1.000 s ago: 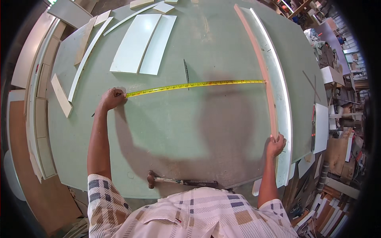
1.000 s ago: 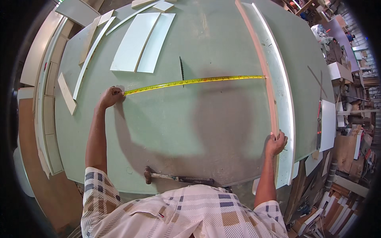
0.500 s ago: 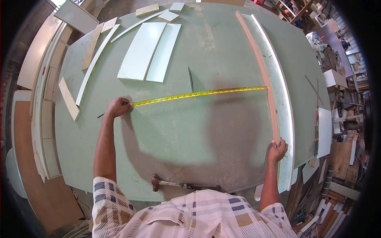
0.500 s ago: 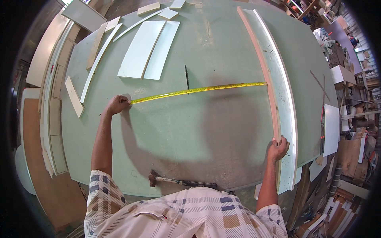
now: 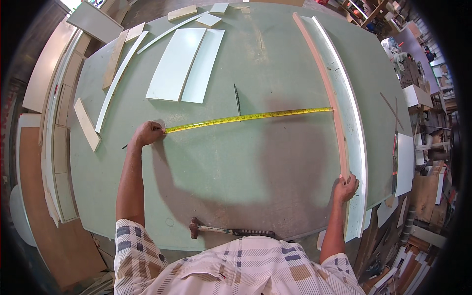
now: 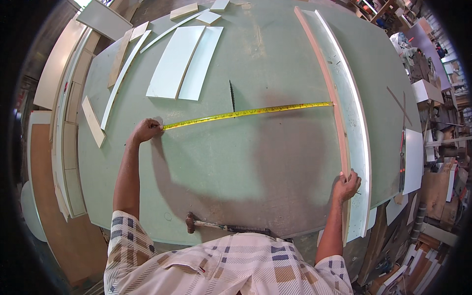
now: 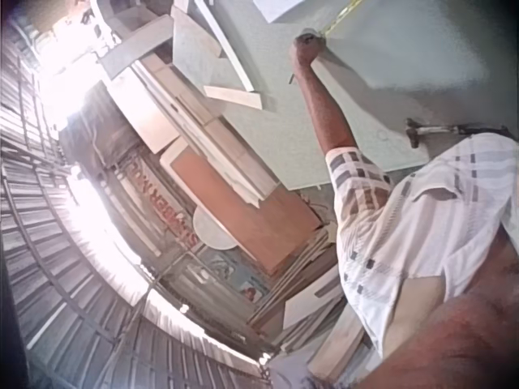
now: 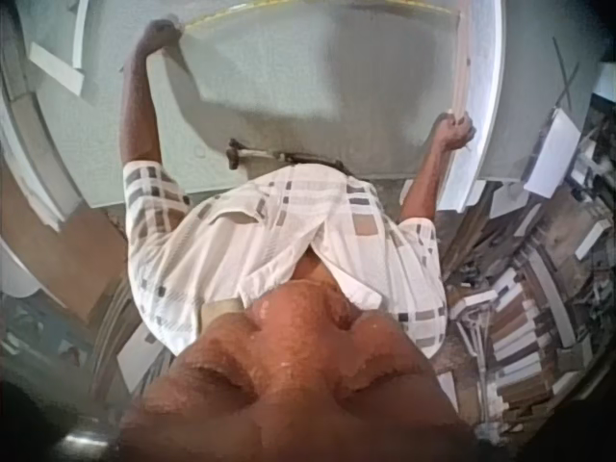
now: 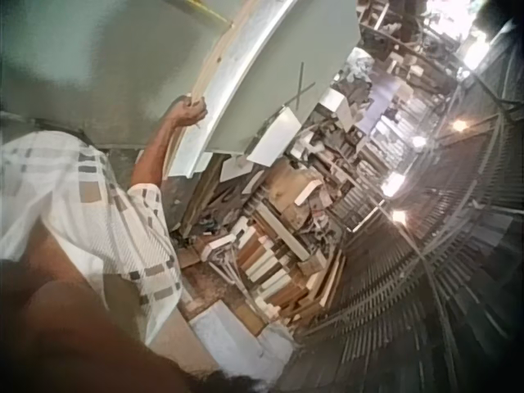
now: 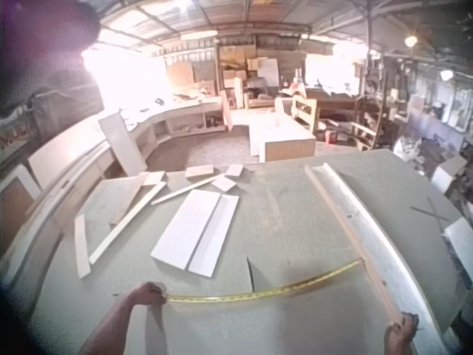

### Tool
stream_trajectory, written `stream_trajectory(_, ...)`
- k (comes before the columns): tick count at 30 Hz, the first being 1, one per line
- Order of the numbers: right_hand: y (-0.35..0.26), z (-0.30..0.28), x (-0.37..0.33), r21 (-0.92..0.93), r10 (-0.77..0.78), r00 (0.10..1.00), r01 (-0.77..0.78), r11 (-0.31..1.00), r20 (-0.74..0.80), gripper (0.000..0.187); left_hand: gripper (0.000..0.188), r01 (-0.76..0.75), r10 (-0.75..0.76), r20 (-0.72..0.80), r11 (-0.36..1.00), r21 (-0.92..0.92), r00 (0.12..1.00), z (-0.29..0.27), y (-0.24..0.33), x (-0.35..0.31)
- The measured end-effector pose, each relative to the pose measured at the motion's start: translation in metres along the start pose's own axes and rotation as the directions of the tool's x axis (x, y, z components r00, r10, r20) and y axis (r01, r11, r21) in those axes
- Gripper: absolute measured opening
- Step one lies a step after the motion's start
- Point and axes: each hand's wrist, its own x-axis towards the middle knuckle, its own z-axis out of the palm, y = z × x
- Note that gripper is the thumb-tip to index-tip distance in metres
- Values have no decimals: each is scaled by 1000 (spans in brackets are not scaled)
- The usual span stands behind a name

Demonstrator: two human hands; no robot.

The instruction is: The person hammers pieces of wood together to form a structure, measures wood with a tape measure, and hammers a white board into place.

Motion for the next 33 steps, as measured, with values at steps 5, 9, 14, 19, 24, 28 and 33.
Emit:
stream_trajectory(5, -2, 1, -1, -52, 31, 999, -31, 998, 8, 39, 30, -8, 8, -7, 1000, -15, 1000, 2, -5, 2)
stream_trajectory(9, 0, 1, 0, -16, 4, 1000, -4, 1000, -11, 39, 31, -25, 25, 5, 999, -27, 1000, 3, -6, 2)
stream_trajectory(14, -1, 2, -1, 3, 16, 1000, -16, 1000, -19, 39, 31, -43, 42, -13, 999, -12, 999, 3, -5, 3)
stream_trajectory(19, 5, 4, 2, 17, 10, 999, -10, 1000, -33, 39, 30, -58, 58, -35, 998, -7, 998, 5, -2, 4)
stream_trajectory(24, 6, 4, 2, -7, -12, 1000, 11, 1000, -25, 39, 30, -72, 71, -34, 997, -31, 997, 7, -3, 6)
stream_trajectory(28, 2, 5, -1, -15, -20, 999, 19, 1000, -29, 37, 31, -60, 57, -48, 995, -74, 997, 9, -11, 6)
stream_trajectory(33, 6, 3, 1, -48, -48, 998, 47, 998, -28, 36, 29, 5, -2, 31, 995, -98, 1000, 5, -1, 4)
